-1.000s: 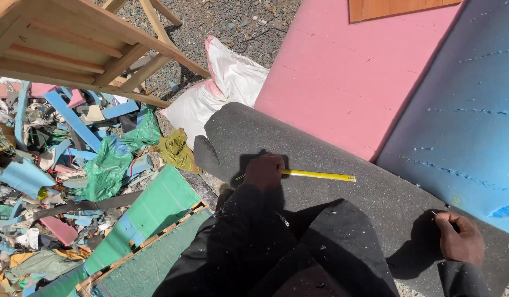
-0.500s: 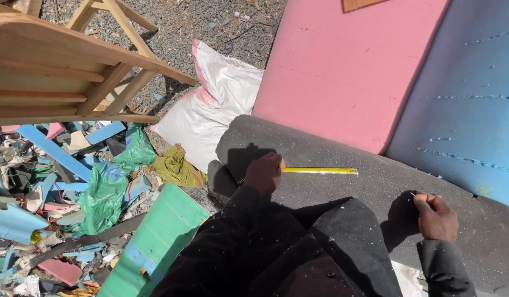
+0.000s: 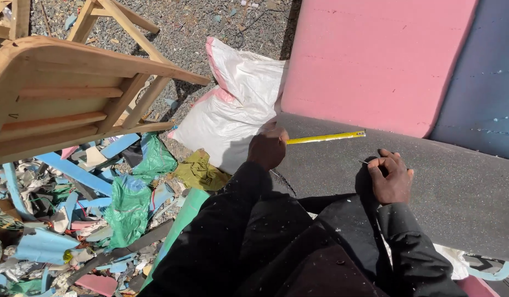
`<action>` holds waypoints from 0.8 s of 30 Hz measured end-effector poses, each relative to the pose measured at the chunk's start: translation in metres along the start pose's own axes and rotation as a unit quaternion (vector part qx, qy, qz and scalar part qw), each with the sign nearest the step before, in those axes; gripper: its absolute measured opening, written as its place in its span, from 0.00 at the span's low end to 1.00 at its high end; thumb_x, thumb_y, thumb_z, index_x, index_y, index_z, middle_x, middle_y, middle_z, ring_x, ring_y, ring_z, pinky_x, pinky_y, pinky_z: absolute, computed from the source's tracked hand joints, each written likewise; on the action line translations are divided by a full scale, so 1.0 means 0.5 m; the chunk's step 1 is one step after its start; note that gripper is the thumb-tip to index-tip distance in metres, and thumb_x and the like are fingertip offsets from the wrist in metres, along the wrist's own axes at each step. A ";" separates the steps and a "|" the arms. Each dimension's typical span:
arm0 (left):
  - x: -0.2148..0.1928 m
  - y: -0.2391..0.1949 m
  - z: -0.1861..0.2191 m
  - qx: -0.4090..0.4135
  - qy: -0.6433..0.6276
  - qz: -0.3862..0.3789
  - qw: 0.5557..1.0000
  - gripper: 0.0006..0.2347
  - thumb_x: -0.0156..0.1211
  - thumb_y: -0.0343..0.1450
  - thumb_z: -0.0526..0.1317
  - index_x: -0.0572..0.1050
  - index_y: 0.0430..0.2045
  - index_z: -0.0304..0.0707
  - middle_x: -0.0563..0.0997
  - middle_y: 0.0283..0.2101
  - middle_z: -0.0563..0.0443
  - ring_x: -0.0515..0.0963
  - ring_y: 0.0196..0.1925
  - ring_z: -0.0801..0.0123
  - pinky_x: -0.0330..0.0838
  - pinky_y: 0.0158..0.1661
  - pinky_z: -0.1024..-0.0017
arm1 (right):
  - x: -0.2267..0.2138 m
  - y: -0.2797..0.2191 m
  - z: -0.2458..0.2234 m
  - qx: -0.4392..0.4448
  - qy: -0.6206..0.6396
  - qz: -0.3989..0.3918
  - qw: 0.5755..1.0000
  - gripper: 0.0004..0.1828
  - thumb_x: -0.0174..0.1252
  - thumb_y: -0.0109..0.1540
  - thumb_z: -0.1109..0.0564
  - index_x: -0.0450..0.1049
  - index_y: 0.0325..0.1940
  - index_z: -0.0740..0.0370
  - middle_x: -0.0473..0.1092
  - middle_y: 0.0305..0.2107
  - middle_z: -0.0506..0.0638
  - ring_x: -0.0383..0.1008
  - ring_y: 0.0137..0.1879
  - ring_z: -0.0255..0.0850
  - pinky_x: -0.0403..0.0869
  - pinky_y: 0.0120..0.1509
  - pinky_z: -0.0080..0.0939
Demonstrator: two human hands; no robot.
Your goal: The person measures and marks a large blue foam block using a tape measure and a pencil. They then move to a black foam block and repeat the measuring and marking process. The task is performed outdoors in a cluttered area with various foam scraps and wooden pallets visible.
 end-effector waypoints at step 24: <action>-0.035 0.232 -0.148 -0.013 -0.050 -0.067 0.996 0.09 0.55 0.68 0.41 0.86 0.27 0.54 0.93 0.44 0.61 0.90 0.51 0.58 0.81 0.51 0.59 | 0.008 0.043 -0.027 0.109 -0.028 0.049 0.992 0.07 0.63 0.77 0.43 0.83 0.50 0.41 0.81 0.68 0.39 0.72 0.82 0.50 0.69 0.76 0.65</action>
Point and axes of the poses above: each hand's wrist, its own y-axis towards the middle knuckle, its own x-axis out of the palm, z = x × y, the point moved 3 cm from there along y, towards the middle knuckle
